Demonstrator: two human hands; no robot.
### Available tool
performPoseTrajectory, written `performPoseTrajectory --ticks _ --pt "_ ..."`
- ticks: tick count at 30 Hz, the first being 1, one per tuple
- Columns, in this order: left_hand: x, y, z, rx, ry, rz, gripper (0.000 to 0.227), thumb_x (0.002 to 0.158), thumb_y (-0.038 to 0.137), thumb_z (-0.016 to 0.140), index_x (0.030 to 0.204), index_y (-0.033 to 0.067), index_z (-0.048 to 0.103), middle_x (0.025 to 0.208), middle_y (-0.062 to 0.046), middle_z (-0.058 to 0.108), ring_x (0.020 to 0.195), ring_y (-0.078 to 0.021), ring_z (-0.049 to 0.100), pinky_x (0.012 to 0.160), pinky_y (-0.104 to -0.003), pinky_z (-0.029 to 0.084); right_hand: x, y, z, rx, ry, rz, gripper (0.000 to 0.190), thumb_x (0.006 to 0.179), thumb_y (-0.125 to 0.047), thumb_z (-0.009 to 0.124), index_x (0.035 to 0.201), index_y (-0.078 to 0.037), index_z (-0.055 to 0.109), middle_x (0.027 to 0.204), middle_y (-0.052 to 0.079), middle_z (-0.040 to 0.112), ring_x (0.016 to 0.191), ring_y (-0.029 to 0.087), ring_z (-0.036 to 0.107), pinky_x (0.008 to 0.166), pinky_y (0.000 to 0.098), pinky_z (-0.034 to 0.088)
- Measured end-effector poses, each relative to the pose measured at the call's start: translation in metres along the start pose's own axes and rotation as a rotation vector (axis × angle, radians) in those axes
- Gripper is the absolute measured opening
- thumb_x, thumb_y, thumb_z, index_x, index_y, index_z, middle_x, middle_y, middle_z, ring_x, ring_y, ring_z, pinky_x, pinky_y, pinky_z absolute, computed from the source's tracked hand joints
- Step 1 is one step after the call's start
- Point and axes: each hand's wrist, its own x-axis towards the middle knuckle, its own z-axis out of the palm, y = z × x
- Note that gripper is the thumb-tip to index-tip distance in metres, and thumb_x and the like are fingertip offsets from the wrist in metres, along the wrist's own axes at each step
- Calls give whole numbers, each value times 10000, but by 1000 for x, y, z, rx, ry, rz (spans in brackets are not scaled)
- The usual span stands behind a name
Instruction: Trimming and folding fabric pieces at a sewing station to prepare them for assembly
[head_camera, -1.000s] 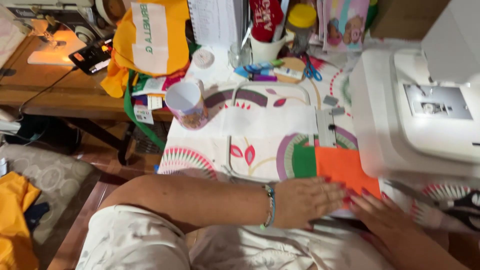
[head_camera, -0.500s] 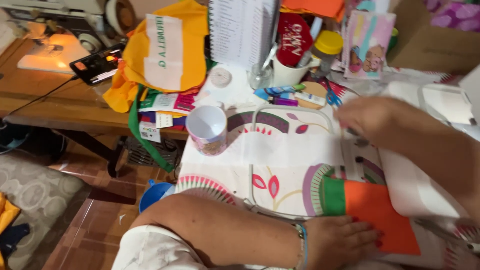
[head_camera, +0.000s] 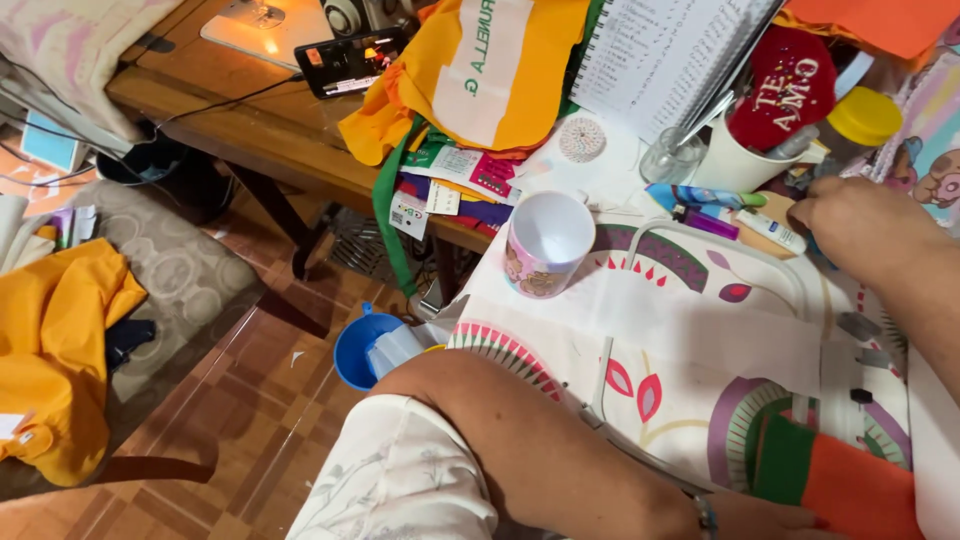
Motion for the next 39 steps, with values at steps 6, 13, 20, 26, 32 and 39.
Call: performPoseTrajectory --ticks 6,13,20,26,32,39 --pt "13 9 32 -27 -5 -11 517 1058 156 372 1537 -21 457 1677 -163 156 1467 -219 598 1338 -287 396 7 -1 9 -10 5 -25 469 856 -128 599 1242 -381 686 1066 -58 646 931 170 772 761 319 656" --pt "-28 -3 -96 6 -35 -53 580 1089 197 267 1650 108 153 1753 40 232 1650 -138 439 1373 -289 454 -48 4 -54 248 -93 48 529 961 -244 511 1470 -392 521 1146 104 650 1085 346 722 891 419 589" --pt "-64 -30 -194 -804 516 -55 403 1083 162 367 1313 -62 612 1450 -274 582 1375 -434 599 1238 -552 477 -254 -46 -69 1050 646 -140 167 976 -103 622 1094 -97 739 1072 91 688 973 269 680 891 368 526" --pt "-60 -50 -243 -643 92 -63 370 958 187 512 1250 -4 634 1337 -246 611 1238 -395 561 1101 -463 428 -380 -95 -34 1347 536 -75 266 981 -275 547 1060 -191 787 1088 46 685 964 181 696 886 317 518" --pt "-66 -46 -241 -417 139 -65 403 1038 167 527 1420 47 566 1499 -121 557 1425 -307 505 1198 -446 405 -386 -137 46 1593 562 46 208 940 -274 682 1060 -144 792 1038 8 735 973 242 737 823 368 573" --pt "-64 -48 -251 -450 144 -72 369 1097 183 444 1404 49 599 1472 -123 595 1397 -301 549 1172 -426 435 -384 -122 42 1663 579 -15 162 909 -185 723 1041 -117 789 1011 23 739 907 251 723 814 378 553"
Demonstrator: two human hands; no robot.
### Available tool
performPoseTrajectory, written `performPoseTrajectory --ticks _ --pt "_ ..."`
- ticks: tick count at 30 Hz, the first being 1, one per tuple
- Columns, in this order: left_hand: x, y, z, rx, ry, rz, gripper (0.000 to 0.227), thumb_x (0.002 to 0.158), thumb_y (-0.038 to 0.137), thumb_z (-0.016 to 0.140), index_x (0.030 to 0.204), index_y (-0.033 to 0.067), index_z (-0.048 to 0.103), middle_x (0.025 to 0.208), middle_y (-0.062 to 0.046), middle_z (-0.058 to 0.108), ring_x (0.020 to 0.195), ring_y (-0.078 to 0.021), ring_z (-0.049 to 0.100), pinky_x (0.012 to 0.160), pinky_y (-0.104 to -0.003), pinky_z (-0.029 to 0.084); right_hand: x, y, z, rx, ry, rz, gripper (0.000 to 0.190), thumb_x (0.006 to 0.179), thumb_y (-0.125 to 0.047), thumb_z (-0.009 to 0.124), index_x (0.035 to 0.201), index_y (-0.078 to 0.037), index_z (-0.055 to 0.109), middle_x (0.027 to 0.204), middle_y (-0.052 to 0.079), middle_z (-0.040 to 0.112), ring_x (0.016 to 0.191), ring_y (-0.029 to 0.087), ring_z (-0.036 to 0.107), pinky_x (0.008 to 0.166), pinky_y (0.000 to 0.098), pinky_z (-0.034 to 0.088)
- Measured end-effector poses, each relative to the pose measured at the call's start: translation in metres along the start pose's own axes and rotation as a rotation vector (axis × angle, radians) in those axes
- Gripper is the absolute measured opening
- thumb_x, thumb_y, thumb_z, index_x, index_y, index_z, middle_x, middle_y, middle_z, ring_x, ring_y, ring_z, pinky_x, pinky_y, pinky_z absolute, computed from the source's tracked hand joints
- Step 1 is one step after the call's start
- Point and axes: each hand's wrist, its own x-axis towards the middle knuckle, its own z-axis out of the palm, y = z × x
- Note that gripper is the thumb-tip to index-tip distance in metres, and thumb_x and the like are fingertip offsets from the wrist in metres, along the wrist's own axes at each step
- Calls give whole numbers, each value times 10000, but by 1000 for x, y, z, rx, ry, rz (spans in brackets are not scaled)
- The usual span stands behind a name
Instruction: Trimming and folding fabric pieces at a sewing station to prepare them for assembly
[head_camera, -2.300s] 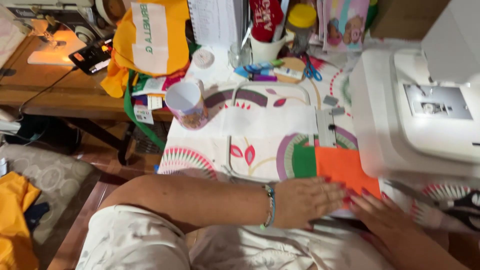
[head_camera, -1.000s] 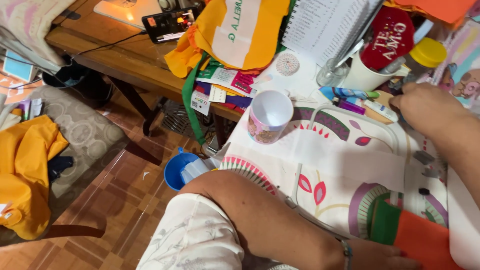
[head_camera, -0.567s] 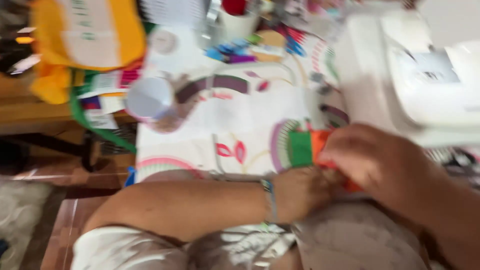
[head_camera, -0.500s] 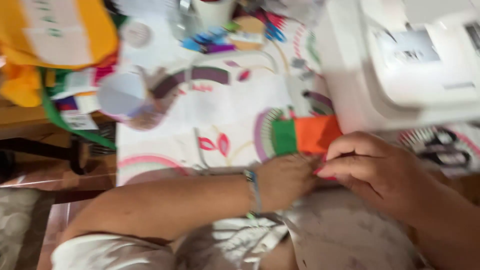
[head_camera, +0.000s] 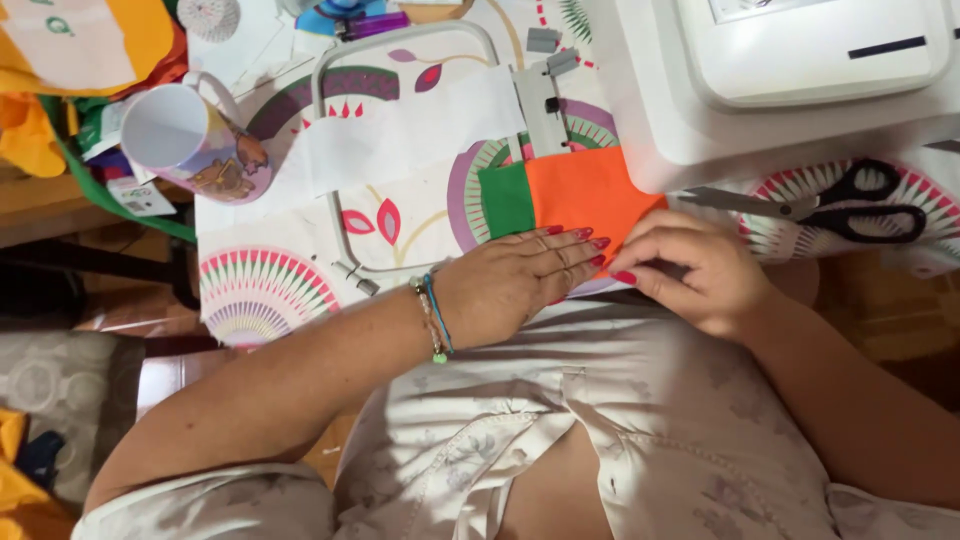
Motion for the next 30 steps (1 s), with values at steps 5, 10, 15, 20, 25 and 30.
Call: performPoseTrajectory --ticks 5,10,15,20,25,30 --pt "-5 -2 -8 -7 -13 9 368 1104 172 417 1397 49 601 1448 -121 609 1361 -294 577 1164 -422 449 5 6 8 8 -39 1 146 916 -128 700 1046 -88 755 956 60 733 822 266 705 761 404 551" --pt "2 8 -24 45 55 0 341 1095 135 423 1333 20 639 1253 -136 703 1200 -304 679 1062 -401 535 2 12 4 -10 -29 26 153 893 -136 720 1037 -95 754 941 61 734 801 258 707 725 395 557" --pt "13 20 -8 198 240 -105 292 1093 198 467 1137 83 731 1070 -71 749 1034 -259 736 952 -376 593 2 6 6 35 15 -9 109 870 -110 737 972 -84 767 887 42 735 633 178 635 591 332 537" --pt "16 28 12 299 325 -193 200 1059 206 562 1058 139 750 1010 -45 742 963 -240 744 881 -370 600 -2 11 10 10 43 -52 107 845 -104 755 948 -85 773 855 42 719 570 181 595 531 330 520" --pt "18 26 6 174 351 -256 193 1053 215 579 1024 160 761 994 -18 755 925 -213 747 833 -328 598 -3 8 13 -31 104 -86 120 830 -82 762 944 -96 795 863 36 726 608 170 635 560 322 537" --pt "17 22 4 137 297 -237 219 1077 223 542 1046 165 751 1017 -8 761 965 -207 749 831 -331 598 -4 10 17 -53 139 -105 121 805 -68 779 920 -97 804 829 34 727 590 171 635 553 322 544"
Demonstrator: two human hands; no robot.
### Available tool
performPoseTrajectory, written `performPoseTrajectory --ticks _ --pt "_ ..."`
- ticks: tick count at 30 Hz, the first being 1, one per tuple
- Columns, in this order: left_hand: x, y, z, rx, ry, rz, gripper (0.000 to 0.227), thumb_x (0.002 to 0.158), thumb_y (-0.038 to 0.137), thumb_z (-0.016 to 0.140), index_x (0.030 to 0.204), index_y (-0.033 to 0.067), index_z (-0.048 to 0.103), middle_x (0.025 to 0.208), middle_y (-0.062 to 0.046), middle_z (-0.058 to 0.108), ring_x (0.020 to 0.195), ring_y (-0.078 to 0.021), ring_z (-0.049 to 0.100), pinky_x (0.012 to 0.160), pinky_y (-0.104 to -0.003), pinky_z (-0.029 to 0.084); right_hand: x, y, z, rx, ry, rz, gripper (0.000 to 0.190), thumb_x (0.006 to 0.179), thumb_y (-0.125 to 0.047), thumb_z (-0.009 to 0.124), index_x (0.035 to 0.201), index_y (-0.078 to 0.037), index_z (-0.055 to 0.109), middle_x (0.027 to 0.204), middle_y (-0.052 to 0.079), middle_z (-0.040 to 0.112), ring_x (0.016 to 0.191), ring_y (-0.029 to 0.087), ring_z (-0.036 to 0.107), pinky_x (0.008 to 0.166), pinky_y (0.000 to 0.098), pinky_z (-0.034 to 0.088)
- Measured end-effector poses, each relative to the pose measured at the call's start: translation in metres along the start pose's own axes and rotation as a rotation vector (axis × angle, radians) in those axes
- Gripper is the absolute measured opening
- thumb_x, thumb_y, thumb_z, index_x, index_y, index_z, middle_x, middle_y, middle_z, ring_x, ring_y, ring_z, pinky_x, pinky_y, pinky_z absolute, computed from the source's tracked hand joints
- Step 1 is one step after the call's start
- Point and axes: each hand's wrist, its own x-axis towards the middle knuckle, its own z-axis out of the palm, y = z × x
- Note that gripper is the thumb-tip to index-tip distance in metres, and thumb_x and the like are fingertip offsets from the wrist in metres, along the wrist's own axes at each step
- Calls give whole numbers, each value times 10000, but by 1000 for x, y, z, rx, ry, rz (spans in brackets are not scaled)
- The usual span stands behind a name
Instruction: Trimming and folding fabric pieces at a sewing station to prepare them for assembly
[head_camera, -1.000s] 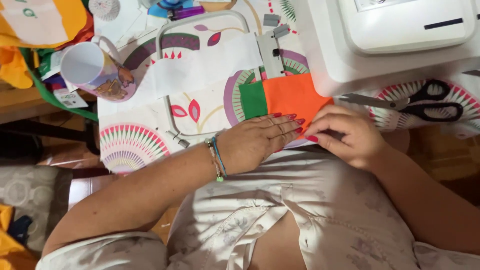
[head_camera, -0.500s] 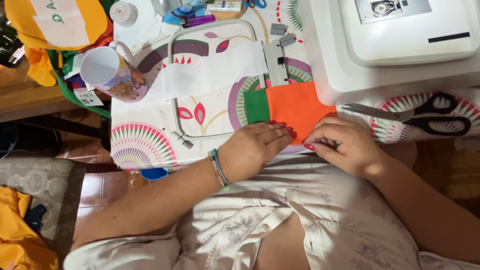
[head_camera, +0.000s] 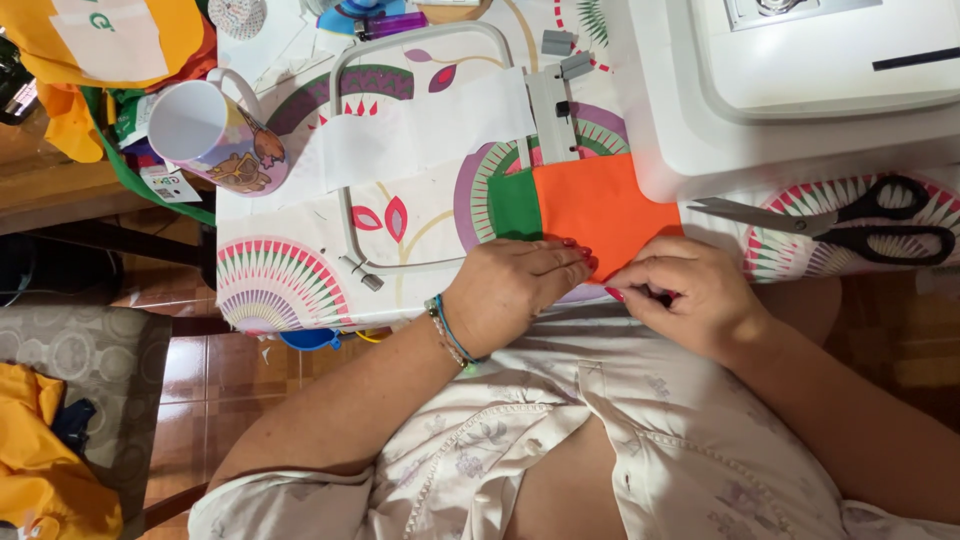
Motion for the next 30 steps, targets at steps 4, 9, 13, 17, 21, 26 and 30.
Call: performPoseTrajectory --ticks 4,9,13,17,21,26,30 --pt "2 -5 -5 -10 -26 55 216 1073 183 535 1045 137 744 1011 -38 752 964 -233 746 819 -347 595 0 0 -1 -5 6 -10 125 806 -72 781 925 -100 806 829 34 727 594 167 639 558 319 547" --pt "3 -7 -7 -35 -68 45 215 1072 190 534 1056 142 743 1027 -30 750 979 -231 745 814 -347 597 -1 -1 2 -2 26 -8 127 800 -64 782 922 -90 803 810 45 718 590 181 633 566 334 543" --pt "2 -7 -8 -48 -85 36 218 1076 194 528 1061 144 739 1042 -28 747 991 -225 743 805 -349 594 3 -6 1 -19 25 -9 111 798 -60 783 906 -79 801 781 60 702 576 207 624 564 354 540" --pt "2 -8 -8 -42 -89 40 215 1077 205 530 1063 161 740 1046 -11 743 1004 -208 738 812 -333 589 2 -5 2 -20 24 -3 124 797 -57 777 915 -89 800 788 50 708 585 194 631 573 349 544" --pt "2 -8 -8 -31 -83 41 208 1072 201 539 1052 157 741 1042 -16 743 998 -210 739 812 -335 589 2 -5 3 -16 35 -4 126 796 -58 783 916 -91 803 786 48 706 582 189 630 574 345 544" --pt "1 -8 -7 -34 -80 34 211 1077 207 536 1051 163 741 1039 -12 742 999 -210 738 817 -333 590 1 -6 3 -16 40 1 120 797 -53 781 908 -94 802 781 41 707 579 182 627 571 338 543" --pt "3 -7 -8 -21 -79 37 202 1070 206 547 1032 170 742 1028 -6 746 1002 -201 738 824 -326 590 2 -5 3 -7 33 5 111 799 -47 775 900 -85 802 781 57 709 572 195 629 565 344 541"
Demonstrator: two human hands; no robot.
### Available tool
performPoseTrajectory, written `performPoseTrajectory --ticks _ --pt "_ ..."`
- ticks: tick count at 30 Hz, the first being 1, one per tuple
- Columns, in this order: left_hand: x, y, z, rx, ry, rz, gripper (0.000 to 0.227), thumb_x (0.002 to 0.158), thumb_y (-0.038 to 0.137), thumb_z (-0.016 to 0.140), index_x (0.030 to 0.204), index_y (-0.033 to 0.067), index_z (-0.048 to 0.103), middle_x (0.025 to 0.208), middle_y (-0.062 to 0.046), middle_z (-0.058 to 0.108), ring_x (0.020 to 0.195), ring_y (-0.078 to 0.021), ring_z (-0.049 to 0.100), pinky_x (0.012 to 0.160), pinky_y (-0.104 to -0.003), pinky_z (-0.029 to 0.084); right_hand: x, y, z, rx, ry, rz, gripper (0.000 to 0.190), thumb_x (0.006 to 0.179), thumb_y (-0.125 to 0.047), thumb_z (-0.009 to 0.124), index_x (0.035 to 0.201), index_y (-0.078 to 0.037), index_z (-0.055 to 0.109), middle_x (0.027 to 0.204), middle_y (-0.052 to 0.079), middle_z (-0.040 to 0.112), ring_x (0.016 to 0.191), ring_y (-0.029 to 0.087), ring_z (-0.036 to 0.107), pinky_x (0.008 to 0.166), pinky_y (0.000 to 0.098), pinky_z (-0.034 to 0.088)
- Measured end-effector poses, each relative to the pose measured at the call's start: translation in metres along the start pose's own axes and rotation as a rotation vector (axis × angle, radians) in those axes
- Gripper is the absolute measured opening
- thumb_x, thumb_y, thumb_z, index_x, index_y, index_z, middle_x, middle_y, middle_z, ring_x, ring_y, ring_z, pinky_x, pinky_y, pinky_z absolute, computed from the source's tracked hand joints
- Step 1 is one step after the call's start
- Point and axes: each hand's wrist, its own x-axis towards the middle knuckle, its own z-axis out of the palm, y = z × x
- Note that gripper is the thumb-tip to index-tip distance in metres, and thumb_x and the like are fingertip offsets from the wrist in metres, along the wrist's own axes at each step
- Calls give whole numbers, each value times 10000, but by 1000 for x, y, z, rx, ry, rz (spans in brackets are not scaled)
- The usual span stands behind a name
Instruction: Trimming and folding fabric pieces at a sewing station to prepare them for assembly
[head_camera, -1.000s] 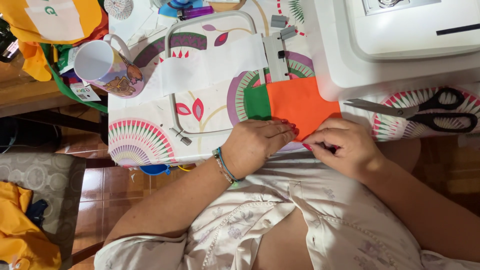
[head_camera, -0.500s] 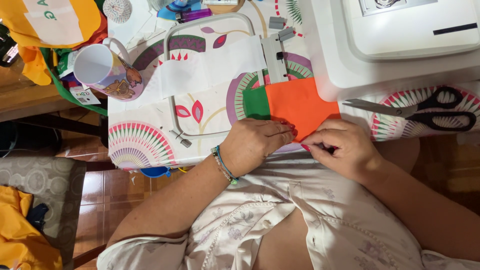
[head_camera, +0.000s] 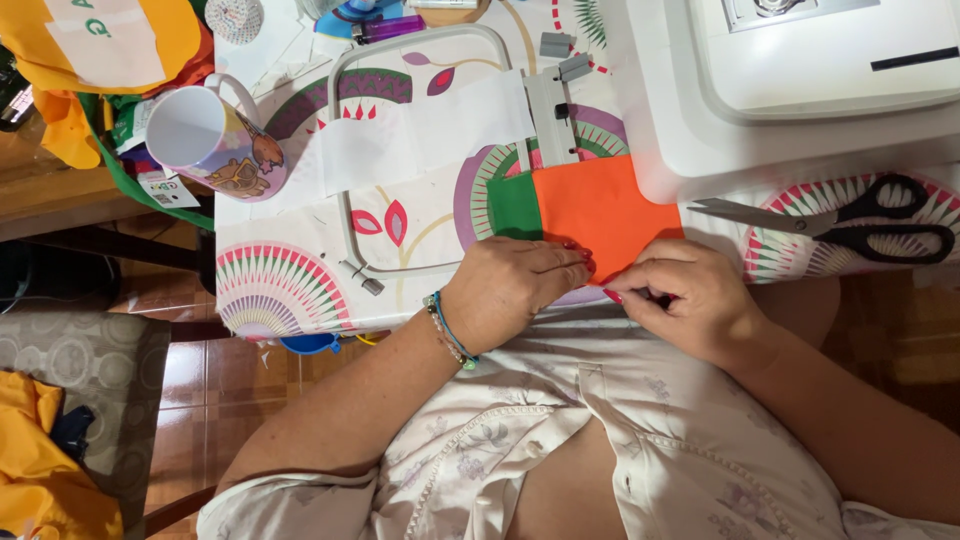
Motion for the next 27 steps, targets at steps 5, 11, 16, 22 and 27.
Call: performPoseTrajectory --ticks 5,11,16,22,27 --pt "2 2 -3 -4 -3 -8 189 1062 198 557 1021 166 739 1023 -8 747 994 -203 741 811 -333 591 0 1 0 5 9 -6 108 805 -59 779 905 -92 802 800 48 716 580 191 634 565 345 541" --pt "2 2 -4 -14 -6 -18 190 1062 198 558 1011 167 739 1016 -6 747 992 -203 743 803 -334 592 0 -2 -1 11 11 0 96 809 -59 778 896 -92 801 801 46 719 584 187 639 566 336 543" --pt "4 3 -3 -17 -6 -25 186 1058 199 559 1002 170 735 1008 -3 747 988 -199 744 794 -333 591 0 -1 -1 12 15 -7 92 807 -49 778 888 -85 800 800 53 717 587 193 641 561 337 544" --pt "3 3 -3 -13 -3 -29 184 1059 207 564 1011 178 739 1006 5 747 994 -193 744 806 -326 591 3 -4 -2 11 10 -17 82 812 -41 774 882 -78 791 793 56 715 592 203 646 561 336 546" --pt "2 2 -1 11 12 -22 171 1053 202 580 1011 182 744 993 6 748 984 -188 746 812 -323 593 1 -1 -1 21 13 -15 85 807 -45 779 883 -81 796 794 51 716 593 195 648 560 330 545"
